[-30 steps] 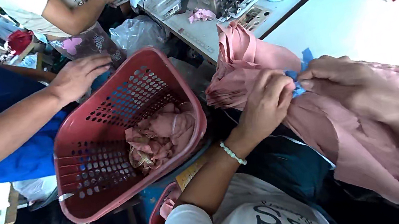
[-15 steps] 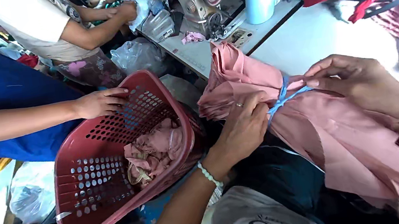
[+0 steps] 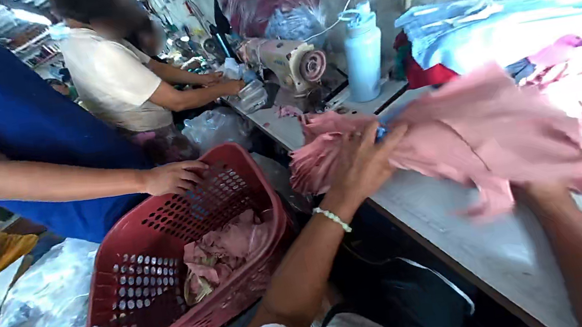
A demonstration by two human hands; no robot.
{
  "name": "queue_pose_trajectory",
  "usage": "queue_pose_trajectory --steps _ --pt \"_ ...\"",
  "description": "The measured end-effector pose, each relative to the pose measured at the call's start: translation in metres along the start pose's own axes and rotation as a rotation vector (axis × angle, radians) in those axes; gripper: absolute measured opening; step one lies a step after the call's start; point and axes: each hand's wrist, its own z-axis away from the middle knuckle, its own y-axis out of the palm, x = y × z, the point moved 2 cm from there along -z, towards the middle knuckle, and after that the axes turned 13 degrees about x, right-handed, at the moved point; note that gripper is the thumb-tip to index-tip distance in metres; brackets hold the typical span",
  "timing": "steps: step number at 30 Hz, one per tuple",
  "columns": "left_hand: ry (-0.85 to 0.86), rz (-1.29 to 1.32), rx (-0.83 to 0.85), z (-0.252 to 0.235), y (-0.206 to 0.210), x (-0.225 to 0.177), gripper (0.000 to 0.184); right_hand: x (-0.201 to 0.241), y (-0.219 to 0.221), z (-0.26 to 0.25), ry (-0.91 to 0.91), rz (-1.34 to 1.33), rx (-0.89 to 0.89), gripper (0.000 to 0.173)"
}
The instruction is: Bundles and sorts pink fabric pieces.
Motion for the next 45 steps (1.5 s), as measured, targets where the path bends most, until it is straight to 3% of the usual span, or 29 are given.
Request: queue_pose_trajectory --steps 2,7,9,11,14,15,18,24,40,45 --pt "-0.068 -0.058 -0.144 0.001 -0.053 -0.006 0.060 0.000 -0.005 -0.018 -0.143 -0.099 -0.115 0.039" --pt "-0.189 -0.341 -0.386 0.061 -0.188 -0.004 0.073 -0.004 -0.002 -0.028 -0.149 -0.166 0.005 0.039" --pt "-0.297 -0.472 -0.349 0.098 -0.227 0.001 0.077 -0.002 -0.002 -0.028 -0.156 -0.179 0.019 0.038" --pt "-0.454 -0.527 -0.208 0.136 -0.253 0.007 0.086 -0.002 -0.002 -0.029 -0.158 -0.198 0.019 0.037" --pt "-0.598 -0.532 -0.032 0.192 -0.266 0.022 0.114 -0.001 -0.001 -0.028 -0.135 -0.227 0.020 0.036" --pt "-0.645 -0.508 -0.005 0.209 -0.266 0.025 0.113 0.000 -0.001 -0.027 -0.127 -0.233 0.024 0.036" --pt "-0.727 -0.509 -0.020 0.234 -0.262 0.027 0.088 -0.001 0.000 -0.028 -0.132 -0.240 0.022 0.036" --pt "-0.626 -0.454 -0.040 0.209 -0.236 0.013 0.062 0.001 0.000 -0.027 -0.121 -0.234 0.011 0.035" --pt "-0.105 -0.055 0.333 0.120 -0.087 -0.014 0.055 -0.004 -0.001 -0.026 -0.138 -0.195 -0.020 0.030" --pt "-0.102 0.091 0.508 0.084 -0.041 -0.021 0.051 -0.006 -0.001 -0.030 -0.101 -0.210 -0.003 0.029"
